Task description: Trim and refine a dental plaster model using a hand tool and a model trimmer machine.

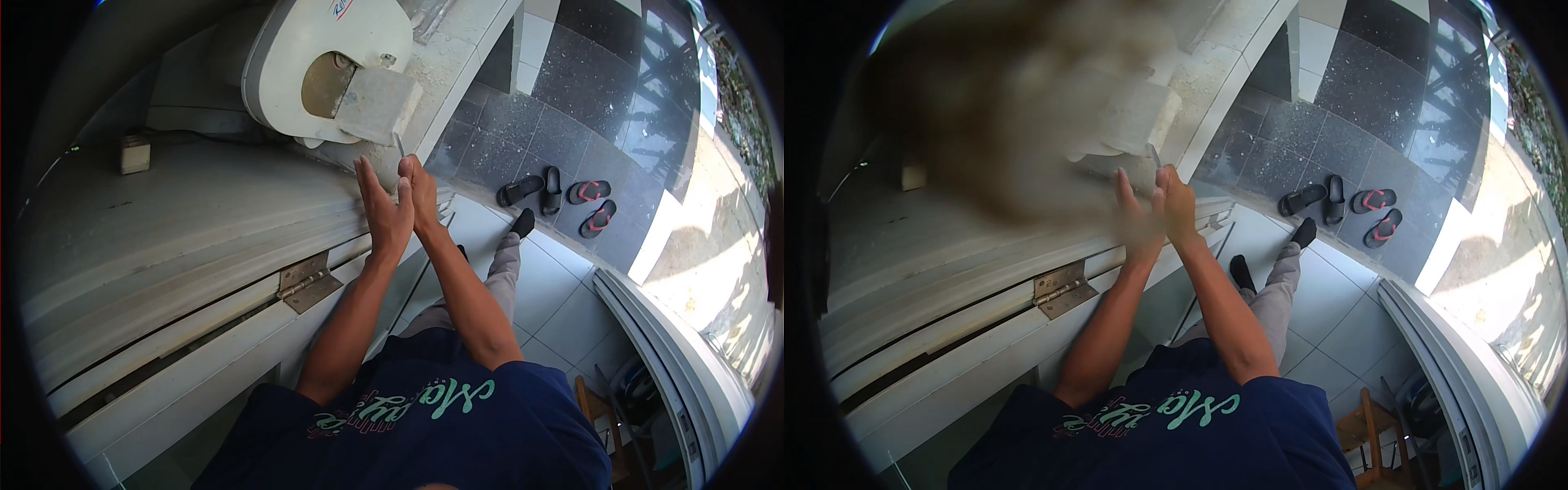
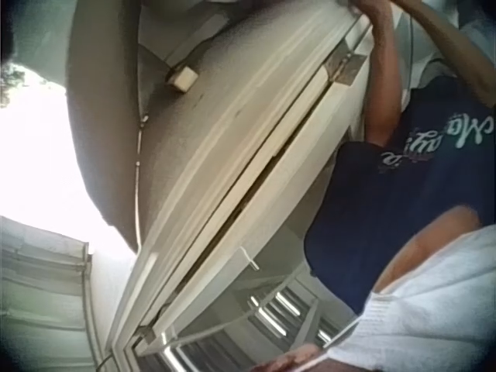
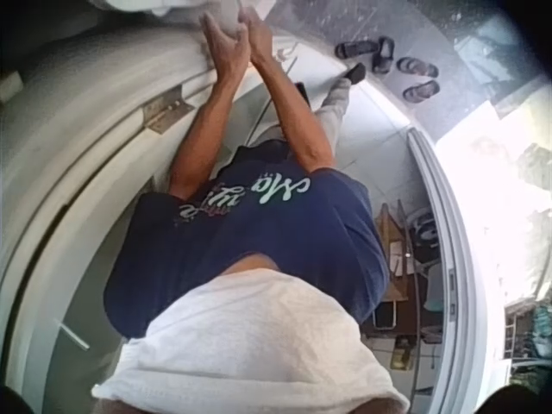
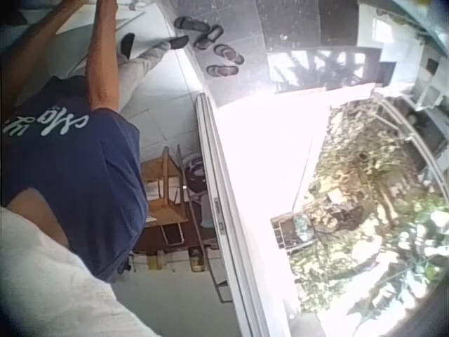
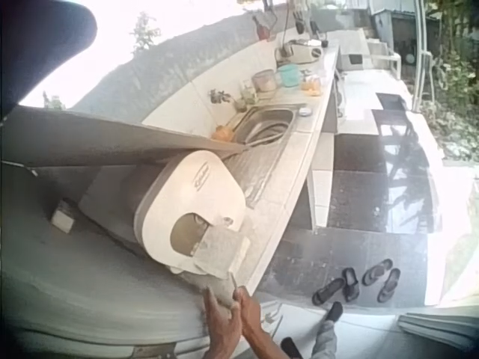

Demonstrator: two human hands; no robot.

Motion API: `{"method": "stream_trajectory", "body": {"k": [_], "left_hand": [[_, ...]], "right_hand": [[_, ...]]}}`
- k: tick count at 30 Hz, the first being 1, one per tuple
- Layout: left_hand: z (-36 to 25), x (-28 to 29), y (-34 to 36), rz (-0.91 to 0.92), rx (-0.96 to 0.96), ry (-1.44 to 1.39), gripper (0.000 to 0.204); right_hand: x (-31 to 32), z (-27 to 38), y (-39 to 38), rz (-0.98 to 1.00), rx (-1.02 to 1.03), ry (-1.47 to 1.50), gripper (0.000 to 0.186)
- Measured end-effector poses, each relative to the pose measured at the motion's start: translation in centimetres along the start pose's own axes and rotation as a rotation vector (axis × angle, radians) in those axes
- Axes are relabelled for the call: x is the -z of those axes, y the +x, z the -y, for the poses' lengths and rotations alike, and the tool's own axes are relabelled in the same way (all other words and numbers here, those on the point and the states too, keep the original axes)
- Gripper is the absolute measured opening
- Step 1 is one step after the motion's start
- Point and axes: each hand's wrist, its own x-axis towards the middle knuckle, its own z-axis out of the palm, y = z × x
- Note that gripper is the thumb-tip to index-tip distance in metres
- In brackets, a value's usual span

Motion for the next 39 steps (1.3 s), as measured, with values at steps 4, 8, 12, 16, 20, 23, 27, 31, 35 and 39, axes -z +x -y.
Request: {"method": "stream_trajectory", "body": {"k": [4,8,12,16,20,23,27,31,35,39], "left_hand": [[0.2,0.0,1.2,-0.066,-0.035,0.063,0.07],[-0.2,0.3,2.3,-0.09,-0.098,0.029,0.062],[-0.9,0.4,2.9,0.005,-0.141,0.031,0.056],[-1.6,0.6,3.4,0.027,-0.15,0.189,0.05],[-1.8,0.7,3.5,0.002,-0.177,0.231,0.049],[-1.7,0.8,3.4,0.01,-0.132,0.174,0.049],[-1.3,0.6,3.5,-0.016,-0.221,0.254,0.049],[-1.0,0.4,3.7,-0.043,-0.196,0.327,0.051],[-1.1,0.2,3.8,-0.057,-0.205,0.386,0.051],[-1.2,0.1,3.7,-0.093,-0.229,0.376,0.051]], "right_hand": [[-1.2,-1.4,-1.1,-0.075,0.118,-0.072,0.026],[-1.3,0.4,-1.7,-0.186,-0.086,0.008,0.024],[0.3,4.0,1.0,-0.177,0.16,-0.068,0.036],[0.5,3.8,2.0,-0.179,-0.218,-0.118,0.043],[-0.8,2.4,0.4,-0.081,-0.109,0.06,0.043],[-0.6,3.2,0.8,-0.103,-0.124,-0.14,0.042],[1.1,4.7,2.8,-0.209,-0.146,-0.125,0.039],[0.1,3.5,1.2,-0.135,0.142,-0.018,0.034],[-0.8,1.2,0.9,-0.111,-0.062,-0.077,0.028],[-0.1,1.9,1.9,-0.047,-0.02,-0.105,0.039]]}}
